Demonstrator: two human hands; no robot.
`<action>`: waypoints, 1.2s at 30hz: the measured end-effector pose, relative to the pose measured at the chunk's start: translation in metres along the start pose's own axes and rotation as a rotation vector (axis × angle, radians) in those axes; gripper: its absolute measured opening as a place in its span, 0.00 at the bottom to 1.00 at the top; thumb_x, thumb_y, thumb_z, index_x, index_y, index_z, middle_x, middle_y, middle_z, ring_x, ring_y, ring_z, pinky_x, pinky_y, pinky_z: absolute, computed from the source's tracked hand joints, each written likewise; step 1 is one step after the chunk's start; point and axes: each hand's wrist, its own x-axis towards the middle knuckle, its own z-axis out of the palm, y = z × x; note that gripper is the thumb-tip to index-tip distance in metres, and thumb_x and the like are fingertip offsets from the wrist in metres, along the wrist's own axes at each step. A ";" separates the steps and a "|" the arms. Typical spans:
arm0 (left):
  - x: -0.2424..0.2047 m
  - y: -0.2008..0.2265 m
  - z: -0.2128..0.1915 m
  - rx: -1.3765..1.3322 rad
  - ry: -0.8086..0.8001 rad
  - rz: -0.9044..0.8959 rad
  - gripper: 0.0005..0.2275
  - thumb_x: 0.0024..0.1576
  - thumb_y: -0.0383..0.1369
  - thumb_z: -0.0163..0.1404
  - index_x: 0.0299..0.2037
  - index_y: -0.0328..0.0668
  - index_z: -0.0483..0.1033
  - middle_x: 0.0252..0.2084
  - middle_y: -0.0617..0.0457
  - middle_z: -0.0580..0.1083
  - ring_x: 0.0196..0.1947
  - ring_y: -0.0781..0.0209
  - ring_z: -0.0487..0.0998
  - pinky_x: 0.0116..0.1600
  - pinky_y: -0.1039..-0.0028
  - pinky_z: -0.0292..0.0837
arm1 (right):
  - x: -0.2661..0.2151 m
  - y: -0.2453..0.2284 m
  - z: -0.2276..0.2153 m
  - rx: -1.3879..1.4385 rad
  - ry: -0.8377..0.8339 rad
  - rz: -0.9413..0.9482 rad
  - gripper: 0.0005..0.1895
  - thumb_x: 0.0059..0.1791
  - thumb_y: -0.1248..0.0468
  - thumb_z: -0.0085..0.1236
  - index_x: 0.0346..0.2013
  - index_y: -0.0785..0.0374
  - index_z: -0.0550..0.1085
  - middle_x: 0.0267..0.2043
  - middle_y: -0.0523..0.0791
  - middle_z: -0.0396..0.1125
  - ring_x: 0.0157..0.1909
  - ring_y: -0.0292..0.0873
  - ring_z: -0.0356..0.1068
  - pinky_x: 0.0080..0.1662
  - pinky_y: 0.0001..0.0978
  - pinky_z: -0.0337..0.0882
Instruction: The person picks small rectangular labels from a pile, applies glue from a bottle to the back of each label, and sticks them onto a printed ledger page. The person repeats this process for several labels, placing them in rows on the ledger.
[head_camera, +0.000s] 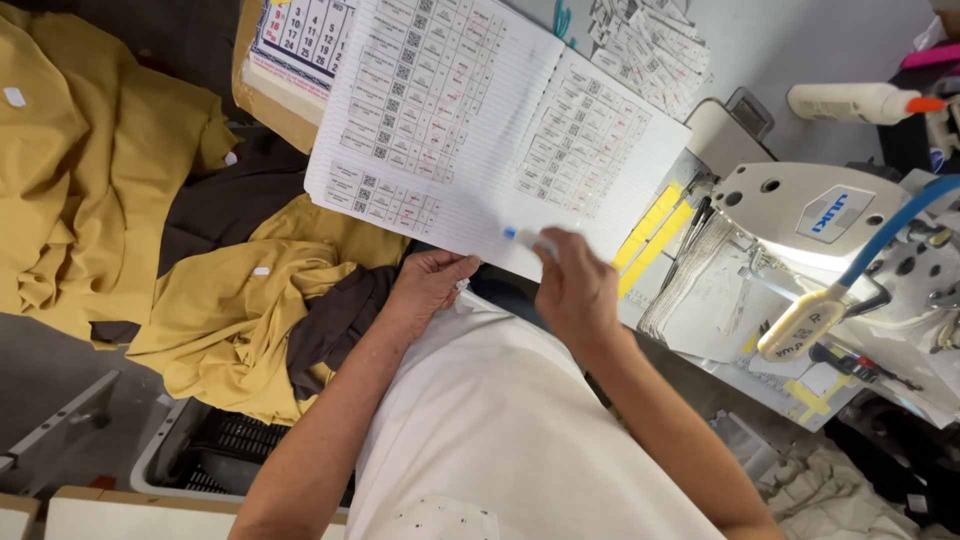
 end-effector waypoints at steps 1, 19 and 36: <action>-0.006 0.005 0.001 0.003 0.001 -0.009 0.07 0.52 0.32 0.68 0.32 0.40 0.84 0.19 0.55 0.74 0.15 0.75 0.67 0.17 0.90 0.59 | 0.009 0.004 0.000 0.001 -0.004 0.008 0.08 0.55 0.64 0.53 0.47 0.62 0.74 0.30 0.50 0.72 0.28 0.61 0.75 0.26 0.49 0.73; -0.001 0.006 0.004 0.040 -0.006 0.014 0.07 0.54 0.33 0.67 0.34 0.39 0.84 0.20 0.55 0.75 0.15 0.73 0.67 0.16 0.89 0.61 | 0.010 0.015 0.008 0.006 0.084 -0.009 0.07 0.57 0.64 0.50 0.47 0.61 0.73 0.31 0.47 0.71 0.27 0.56 0.75 0.29 0.43 0.75; -0.006 0.010 0.009 0.082 0.040 0.026 0.07 0.53 0.35 0.67 0.35 0.42 0.84 0.21 0.57 0.75 0.14 0.74 0.67 0.17 0.89 0.61 | -0.045 -0.004 0.022 0.102 0.011 0.064 0.08 0.52 0.63 0.55 0.45 0.60 0.75 0.25 0.43 0.69 0.23 0.52 0.73 0.27 0.39 0.74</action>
